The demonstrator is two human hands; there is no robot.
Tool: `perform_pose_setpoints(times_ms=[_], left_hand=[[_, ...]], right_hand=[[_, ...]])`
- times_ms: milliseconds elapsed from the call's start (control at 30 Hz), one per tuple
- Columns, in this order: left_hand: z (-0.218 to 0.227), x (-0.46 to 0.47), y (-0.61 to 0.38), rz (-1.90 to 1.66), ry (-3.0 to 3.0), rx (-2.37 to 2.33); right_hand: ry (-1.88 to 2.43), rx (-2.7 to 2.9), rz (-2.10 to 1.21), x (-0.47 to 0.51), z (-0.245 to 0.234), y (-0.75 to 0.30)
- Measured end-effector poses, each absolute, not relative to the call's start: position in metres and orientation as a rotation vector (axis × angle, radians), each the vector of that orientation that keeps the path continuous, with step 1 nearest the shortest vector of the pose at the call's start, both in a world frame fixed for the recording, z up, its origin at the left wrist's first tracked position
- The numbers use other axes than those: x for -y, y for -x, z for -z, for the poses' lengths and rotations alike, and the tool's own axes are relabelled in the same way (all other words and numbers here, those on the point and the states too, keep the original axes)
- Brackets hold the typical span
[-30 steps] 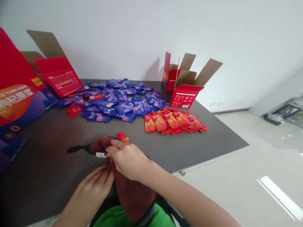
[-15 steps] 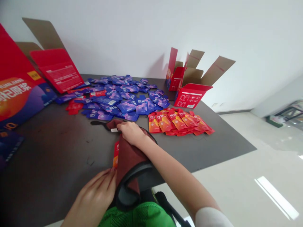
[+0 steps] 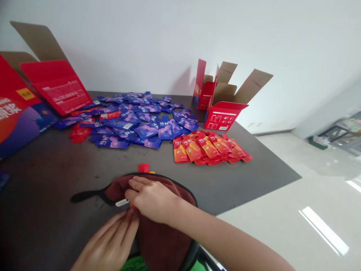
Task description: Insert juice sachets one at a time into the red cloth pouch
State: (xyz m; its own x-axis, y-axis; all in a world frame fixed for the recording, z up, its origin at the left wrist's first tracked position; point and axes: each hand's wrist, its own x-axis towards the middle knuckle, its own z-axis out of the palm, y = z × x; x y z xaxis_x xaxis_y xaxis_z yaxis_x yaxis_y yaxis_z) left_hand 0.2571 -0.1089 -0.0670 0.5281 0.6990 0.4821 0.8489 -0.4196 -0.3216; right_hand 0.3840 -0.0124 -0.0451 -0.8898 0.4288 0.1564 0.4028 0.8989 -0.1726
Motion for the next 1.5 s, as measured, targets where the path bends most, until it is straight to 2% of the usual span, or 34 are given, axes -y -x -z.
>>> perform_pose_setpoints(times_ms=[167,333,533,767,1067,1200,1367,1500], left_hand=[[0.071,0.107,-0.254,0.468,2.250,1.245],[0.065,0.108,-0.257,0.363,2.327,1.337],[0.065,0.110,-0.260,0.272,2.339,1.335],[0.063,0.110,-0.258,0.295,2.288,1.293],[0.067,0.110,-0.254,0.293,2.382,1.320],[0.067,0.109,-0.258,0.227,2.389,1.343],[0.065,0.109,-0.261,0.210,2.398,1.371],[0.061,0.111,-0.261,0.219,2.379,1.369]], right_hand=[[0.655,2.804,-0.332,-0.028,0.050,-0.369],[0.803,2.716,-0.403,-0.055,0.040,-0.362],[0.784,2.286,-0.447,-0.006,0.001,-0.393],[0.657,2.824,-0.303,0.021,0.035,-0.389],[0.667,2.817,-0.359,-0.041,0.049,-0.367],[0.794,2.756,-0.363,-0.060,0.037,-0.366],[0.769,2.471,-0.345,-0.017,0.002,-0.397],[0.651,2.705,-0.279,0.023,0.012,-0.410]])
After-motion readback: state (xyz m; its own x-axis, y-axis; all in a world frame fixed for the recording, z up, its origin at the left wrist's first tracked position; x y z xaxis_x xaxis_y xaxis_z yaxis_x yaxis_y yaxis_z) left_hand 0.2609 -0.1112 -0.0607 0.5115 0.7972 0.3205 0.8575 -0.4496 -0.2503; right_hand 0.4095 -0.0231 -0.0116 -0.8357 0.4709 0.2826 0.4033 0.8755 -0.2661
